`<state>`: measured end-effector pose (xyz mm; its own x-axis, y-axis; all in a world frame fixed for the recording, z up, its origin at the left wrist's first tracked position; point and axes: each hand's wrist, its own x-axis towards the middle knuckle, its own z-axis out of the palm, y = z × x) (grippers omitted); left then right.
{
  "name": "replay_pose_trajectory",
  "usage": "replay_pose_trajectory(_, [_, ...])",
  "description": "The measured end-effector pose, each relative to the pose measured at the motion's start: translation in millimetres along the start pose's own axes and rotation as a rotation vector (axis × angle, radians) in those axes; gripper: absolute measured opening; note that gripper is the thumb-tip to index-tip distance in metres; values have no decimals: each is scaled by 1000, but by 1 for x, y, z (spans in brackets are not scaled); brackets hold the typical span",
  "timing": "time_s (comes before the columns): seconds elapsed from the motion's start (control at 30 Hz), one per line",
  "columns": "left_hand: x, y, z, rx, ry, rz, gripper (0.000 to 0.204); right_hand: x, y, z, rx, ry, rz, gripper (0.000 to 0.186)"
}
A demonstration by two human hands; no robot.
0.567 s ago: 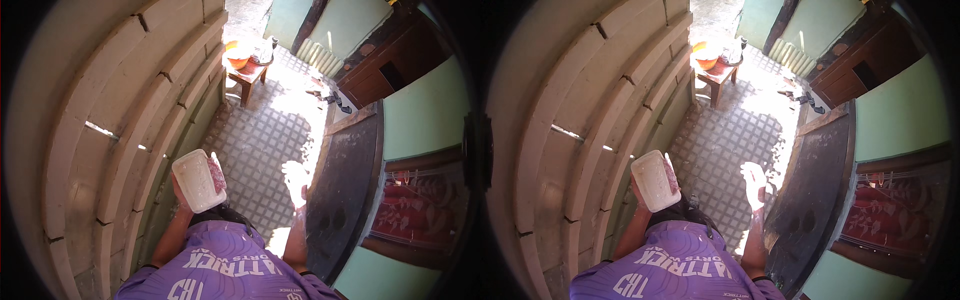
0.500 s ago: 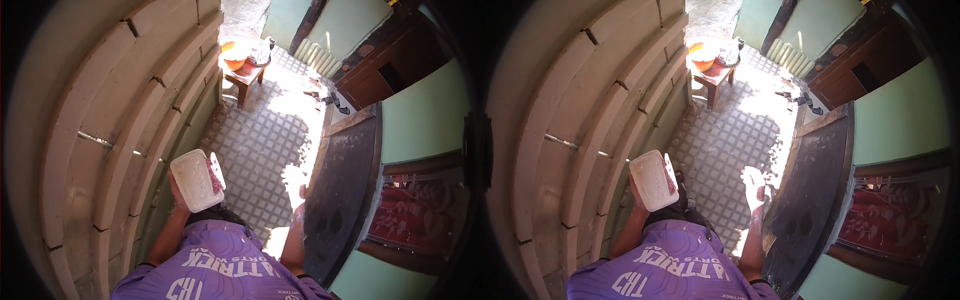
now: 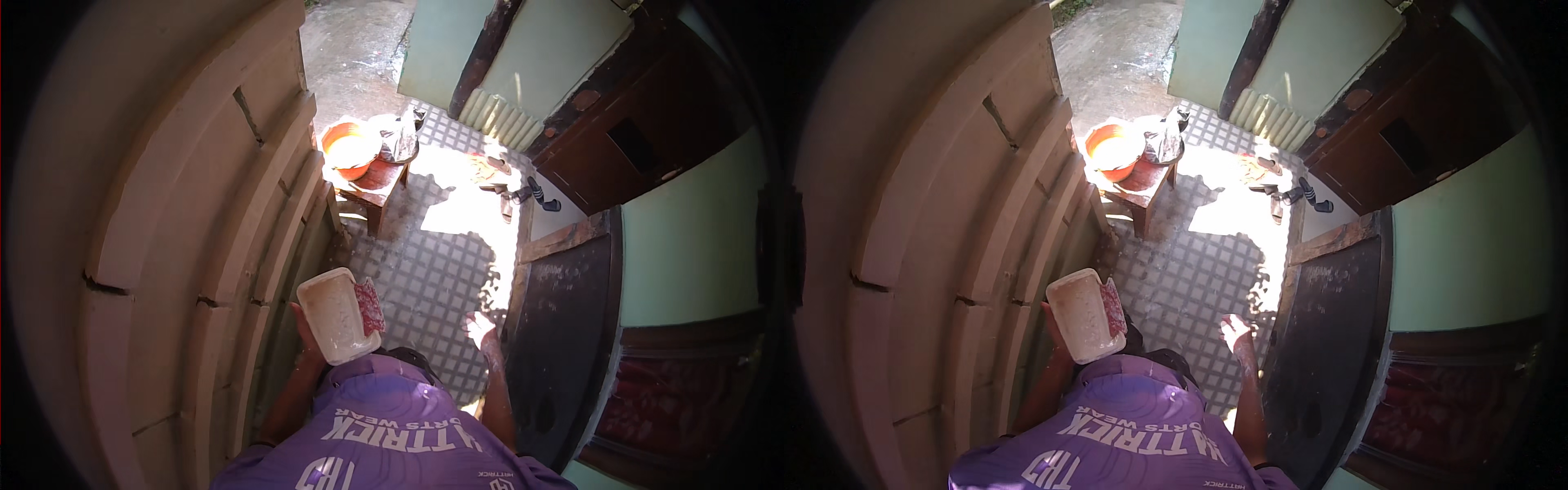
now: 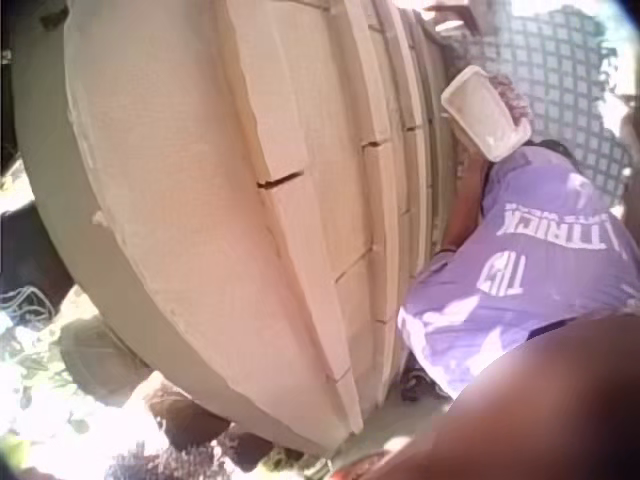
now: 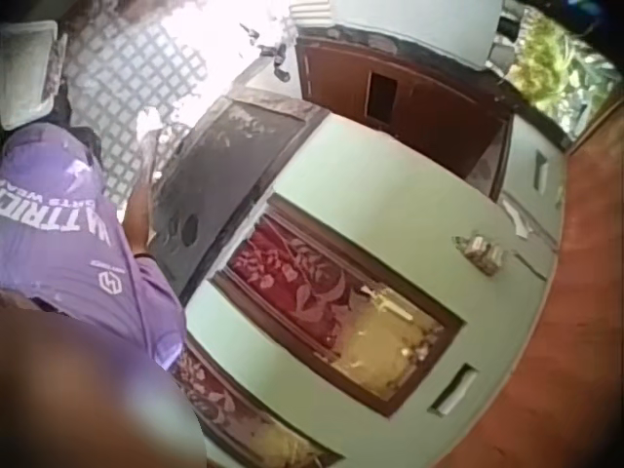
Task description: Applying putty or plaster to a wall to fill gaps or repair the surface.
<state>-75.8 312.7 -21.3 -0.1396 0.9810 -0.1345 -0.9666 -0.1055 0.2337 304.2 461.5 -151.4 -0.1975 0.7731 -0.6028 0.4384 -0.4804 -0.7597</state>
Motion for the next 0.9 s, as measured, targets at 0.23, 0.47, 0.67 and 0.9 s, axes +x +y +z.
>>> replay_pose_trajectory(0.23, [114,16,-62,-3,270,197,94,181,-95,-7,294,-316,-72,27])
replay_pose_trajectory(0.47, [208,0,-69,-21,446,351,91,424,-290,43,-227,-272,-424,35])
replay_pose_trajectory(0.67, [257,-52,-126,-2,757,477,91,657,-408,116,-354,-106,-927,42])
replay_pose_trajectory(0.9, [346,-87,-126,-108,740,280,106,812,-423,187,-912,-176,-707,36])
